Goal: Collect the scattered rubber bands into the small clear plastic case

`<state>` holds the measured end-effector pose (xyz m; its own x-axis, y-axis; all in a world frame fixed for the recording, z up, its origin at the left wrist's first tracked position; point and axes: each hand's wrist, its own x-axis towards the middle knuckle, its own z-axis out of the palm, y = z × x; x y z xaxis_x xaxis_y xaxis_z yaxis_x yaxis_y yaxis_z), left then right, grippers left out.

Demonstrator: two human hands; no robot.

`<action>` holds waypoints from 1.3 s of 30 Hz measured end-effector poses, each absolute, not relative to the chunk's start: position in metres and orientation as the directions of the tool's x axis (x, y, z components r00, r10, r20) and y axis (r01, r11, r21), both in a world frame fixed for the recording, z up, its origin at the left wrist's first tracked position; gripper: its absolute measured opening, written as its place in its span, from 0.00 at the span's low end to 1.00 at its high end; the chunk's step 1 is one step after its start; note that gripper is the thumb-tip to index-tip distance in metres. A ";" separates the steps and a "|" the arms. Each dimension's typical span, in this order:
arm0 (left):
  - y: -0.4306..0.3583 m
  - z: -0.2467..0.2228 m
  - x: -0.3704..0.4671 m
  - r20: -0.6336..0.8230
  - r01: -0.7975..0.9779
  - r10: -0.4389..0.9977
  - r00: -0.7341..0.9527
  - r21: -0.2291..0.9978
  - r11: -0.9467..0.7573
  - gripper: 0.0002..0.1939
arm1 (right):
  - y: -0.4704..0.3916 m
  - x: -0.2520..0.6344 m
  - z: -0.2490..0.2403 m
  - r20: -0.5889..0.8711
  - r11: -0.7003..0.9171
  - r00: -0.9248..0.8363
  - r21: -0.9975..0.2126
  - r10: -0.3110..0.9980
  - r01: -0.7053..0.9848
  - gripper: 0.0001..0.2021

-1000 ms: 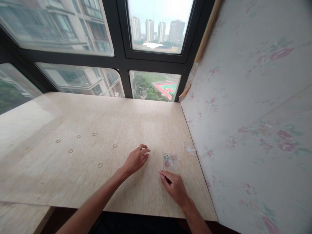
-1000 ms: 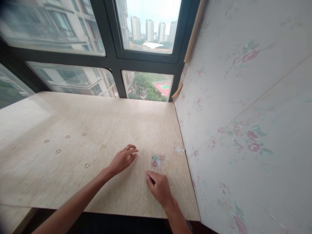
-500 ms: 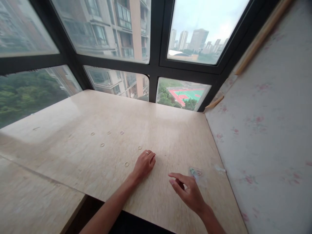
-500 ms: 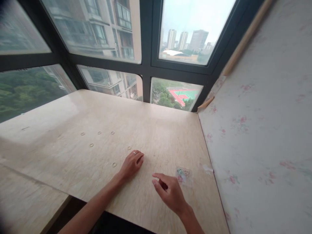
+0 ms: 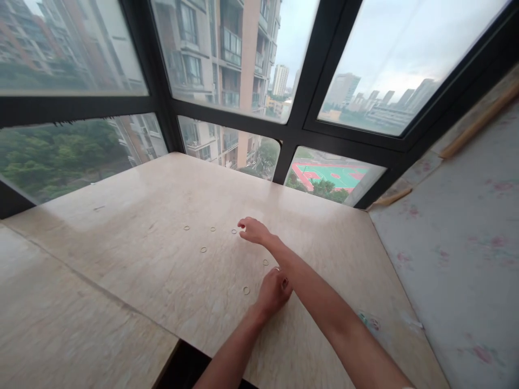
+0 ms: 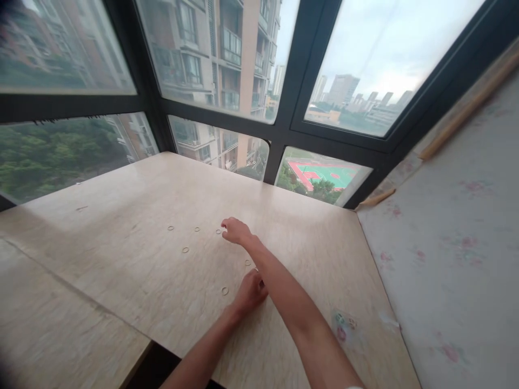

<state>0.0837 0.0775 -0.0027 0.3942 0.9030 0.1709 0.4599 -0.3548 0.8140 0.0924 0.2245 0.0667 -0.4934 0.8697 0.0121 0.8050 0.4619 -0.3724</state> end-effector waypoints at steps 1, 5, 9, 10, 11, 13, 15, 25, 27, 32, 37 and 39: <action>0.078 -0.004 0.084 0.173 0.442 0.907 0.384 0.828 -0.345 0.06 | 0.230 0.084 0.063 -0.018 0.471 -0.506 -0.338 0.863 0.815 0.11; 0.080 -0.007 0.084 0.194 0.375 0.912 0.361 0.865 -0.333 0.06 | 0.241 0.063 0.050 -0.110 0.529 -0.558 -0.214 0.822 0.821 0.08; 0.080 -0.004 0.084 0.170 0.435 0.920 0.354 0.840 -0.323 0.07 | 0.245 0.058 0.045 -0.163 0.597 -0.613 -0.140 0.773 0.790 0.09; 0.079 -0.002 0.084 0.167 0.450 0.922 0.350 0.833 -0.322 0.07 | 0.246 0.058 0.045 -0.173 0.606 -0.620 -0.131 0.765 0.785 0.08; 0.079 -0.001 0.084 0.166 0.459 0.923 0.347 0.829 -0.321 0.07 | 0.246 0.059 0.045 -0.180 0.610 -0.623 -0.127 0.761 0.782 0.08; 0.079 -0.001 0.084 0.164 0.466 0.924 0.346 0.824 -0.321 0.07 | 0.246 0.060 0.045 -0.187 0.609 -0.624 -0.133 0.759 0.782 0.07; 0.079 -0.001 0.084 0.168 0.476 0.924 0.344 0.817 -0.326 0.08 | 0.244 0.063 0.047 -0.184 0.598 -0.619 -0.159 0.764 0.785 0.06; 0.080 -0.001 0.084 0.251 0.448 0.899 0.358 0.799 -0.401 0.05 | 0.215 0.101 0.044 -0.068 0.428 -0.570 -0.589 0.819 0.686 0.01; 0.080 0.001 0.084 0.252 0.431 0.897 0.362 0.808 -0.401 0.06 | 0.207 0.111 0.041 -0.056 0.343 -0.532 -0.705 0.845 0.621 0.01; 0.078 0.001 0.083 0.243 0.417 0.901 0.359 0.822 -0.387 0.09 | 0.181 0.136 0.045 -0.038 0.150 -0.413 -0.898 0.910 0.414 0.04; 0.074 -0.003 0.082 0.262 0.419 0.893 0.367 0.811 -0.410 0.09 | 0.150 0.162 0.058 -0.026 0.045 -0.311 -0.974 0.950 0.221 0.11; 0.074 -0.004 0.081 0.278 0.410 0.885 0.373 0.806 -0.426 0.09 | 0.136 0.172 0.061 -0.024 0.022 -0.273 -0.986 0.962 0.164 0.13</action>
<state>0.0814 0.0743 -0.0038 0.3729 0.8852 0.2780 0.4105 -0.4261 0.8062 0.1720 0.1358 0.0614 -0.2730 0.9617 -0.0235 0.1637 0.0224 -0.9862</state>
